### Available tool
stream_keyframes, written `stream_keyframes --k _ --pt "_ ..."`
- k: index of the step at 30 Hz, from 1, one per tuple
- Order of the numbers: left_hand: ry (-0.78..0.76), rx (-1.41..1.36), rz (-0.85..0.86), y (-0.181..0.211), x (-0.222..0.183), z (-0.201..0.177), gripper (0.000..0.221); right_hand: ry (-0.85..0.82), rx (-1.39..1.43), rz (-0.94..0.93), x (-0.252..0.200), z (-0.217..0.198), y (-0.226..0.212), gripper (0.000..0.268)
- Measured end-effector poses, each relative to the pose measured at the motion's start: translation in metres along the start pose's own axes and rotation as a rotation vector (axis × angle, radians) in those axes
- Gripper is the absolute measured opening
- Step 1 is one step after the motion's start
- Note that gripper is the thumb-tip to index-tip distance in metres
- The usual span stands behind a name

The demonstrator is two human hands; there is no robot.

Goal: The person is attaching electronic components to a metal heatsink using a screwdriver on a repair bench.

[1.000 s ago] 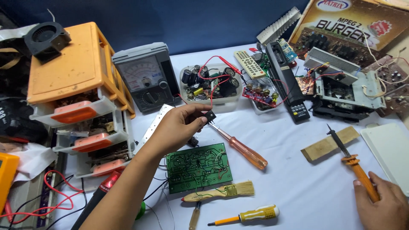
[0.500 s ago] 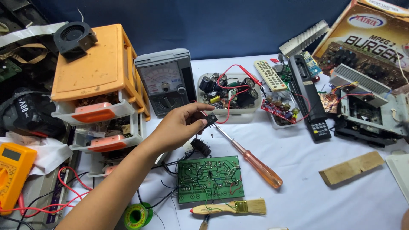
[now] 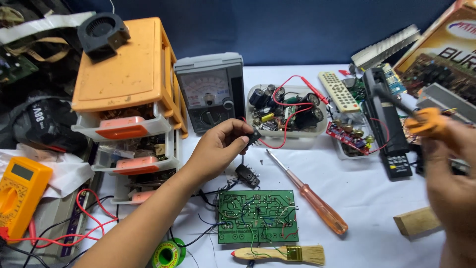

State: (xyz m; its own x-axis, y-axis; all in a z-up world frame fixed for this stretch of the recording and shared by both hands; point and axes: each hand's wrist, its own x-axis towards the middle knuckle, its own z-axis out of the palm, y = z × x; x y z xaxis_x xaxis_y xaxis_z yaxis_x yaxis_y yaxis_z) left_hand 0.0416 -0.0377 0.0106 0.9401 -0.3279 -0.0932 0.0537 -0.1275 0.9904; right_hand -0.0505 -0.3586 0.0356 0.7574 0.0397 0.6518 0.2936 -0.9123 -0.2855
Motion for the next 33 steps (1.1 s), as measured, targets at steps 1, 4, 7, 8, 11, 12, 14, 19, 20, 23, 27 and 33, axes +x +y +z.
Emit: stream_keyframes --k 1,4,7,8,11,12,14,19,20,23,27,33 --pt "0.001 -0.004 -0.011 -0.003 0.002 0.000 0.014 -0.011 0.002 0.003 0.000 0.005 0.000 0.025" --pt "0.015 0.031 0.010 -0.013 0.005 0.001 0.014 0.008 -0.159 -0.130 -0.003 0.019 -0.001 0.025" --pt "0.005 0.006 0.045 -0.016 0.006 0.000 0.014 -0.009 -0.256 -0.169 -0.007 0.028 0.000 0.023" --pt "0.010 0.027 0.030 -0.016 0.006 0.000 0.014 -0.011 -0.210 -0.156 -0.009 0.029 0.000 0.022" --pt "0.011 0.056 0.030 -0.018 0.006 0.000 0.012 -0.046 -0.161 -0.083 -0.015 0.019 -0.003 0.024" --pt "0.012 0.065 0.049 -0.020 0.007 0.000 0.012 -0.078 -0.157 -0.030 -0.016 0.013 -0.004 0.026" --pt "0.006 0.067 0.069 -0.024 0.009 -0.001 0.012 -0.068 -0.110 0.048 -0.033 0.006 0.010 0.028" --pt "-0.041 0.072 0.187 -0.032 0.012 0.002 0.015 -0.069 -0.159 0.396 -0.088 -0.024 0.041 0.028" --pt "-0.012 0.091 0.148 -0.026 0.009 0.003 0.015 -0.054 -0.103 0.434 -0.098 -0.031 0.044 0.027" --pt "0.009 0.068 0.096 -0.010 0.003 0.011 0.015 -0.058 -0.234 0.425 -0.130 -0.051 0.057 0.025" --pt "0.044 0.033 0.027 0.009 -0.008 0.017 0.014 -0.120 -0.444 0.435 -0.155 -0.061 0.058 0.025" --pt "0.066 -0.011 0.083 0.017 -0.030 0.021 0.014 -0.216 -0.595 0.619 -0.157 -0.051 0.049 0.027"
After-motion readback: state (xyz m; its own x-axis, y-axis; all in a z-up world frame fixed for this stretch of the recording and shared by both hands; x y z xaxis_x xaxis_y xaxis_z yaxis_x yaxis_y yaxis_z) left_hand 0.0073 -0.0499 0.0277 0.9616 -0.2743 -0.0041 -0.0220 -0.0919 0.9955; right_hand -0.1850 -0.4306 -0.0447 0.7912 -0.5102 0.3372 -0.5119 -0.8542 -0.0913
